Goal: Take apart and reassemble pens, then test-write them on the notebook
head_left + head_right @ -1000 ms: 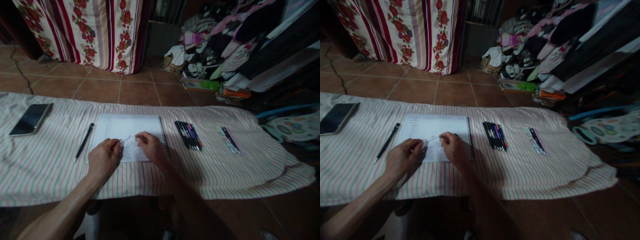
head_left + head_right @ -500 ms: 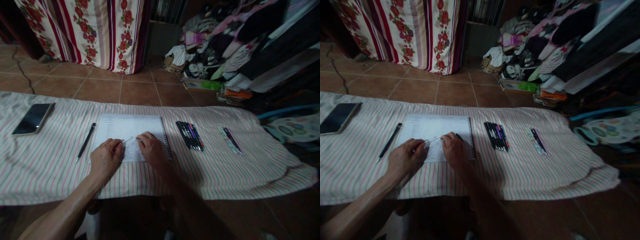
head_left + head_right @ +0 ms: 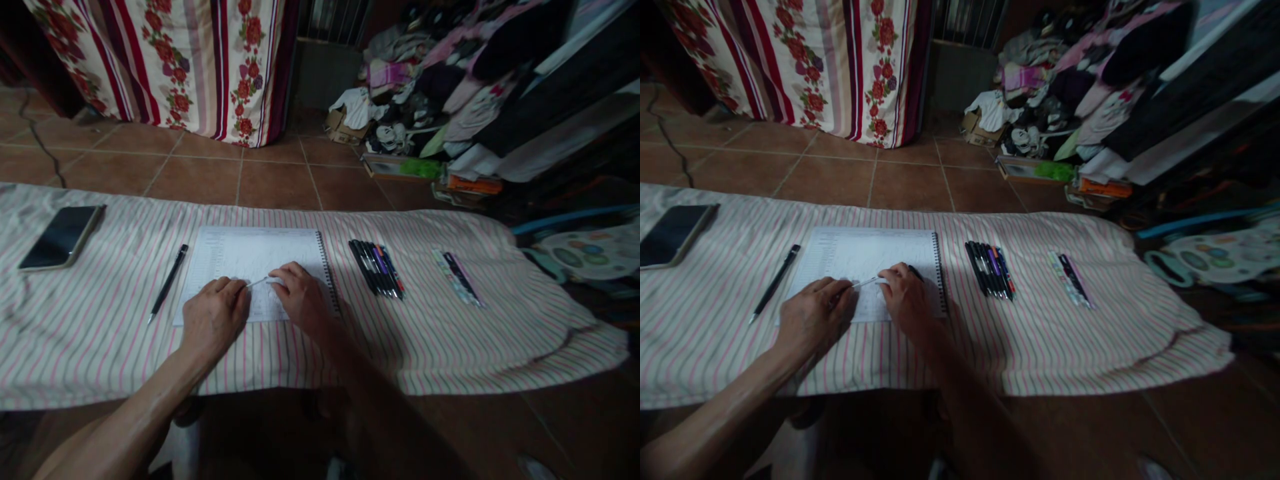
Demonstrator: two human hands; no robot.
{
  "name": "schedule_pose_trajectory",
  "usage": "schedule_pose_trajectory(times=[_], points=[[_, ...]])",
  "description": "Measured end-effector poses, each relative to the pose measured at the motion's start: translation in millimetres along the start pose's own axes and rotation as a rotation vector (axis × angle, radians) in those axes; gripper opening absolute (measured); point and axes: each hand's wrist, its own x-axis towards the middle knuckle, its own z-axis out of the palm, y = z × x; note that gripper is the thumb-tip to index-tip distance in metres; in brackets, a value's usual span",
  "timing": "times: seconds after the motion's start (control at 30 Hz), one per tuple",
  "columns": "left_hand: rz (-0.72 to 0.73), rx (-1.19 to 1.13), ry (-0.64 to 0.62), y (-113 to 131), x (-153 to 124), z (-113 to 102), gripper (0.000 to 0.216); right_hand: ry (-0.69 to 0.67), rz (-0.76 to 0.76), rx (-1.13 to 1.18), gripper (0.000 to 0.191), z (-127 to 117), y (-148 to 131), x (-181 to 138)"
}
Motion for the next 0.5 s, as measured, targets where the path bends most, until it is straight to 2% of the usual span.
schedule_pose_trajectory(times=[0.2,0.5], points=[[0.006,0.007,-0.005,-0.4,-0.8,-1.0,0.028,-0.027,-0.001,0.000,0.020,-4.1,-1.5,-0.3],[0.026,-0.023,0.011,-0.6,1.1,0.4,0.028,0.012,-0.008,0.080,0.021,-0.2,1.9,-0.4]])
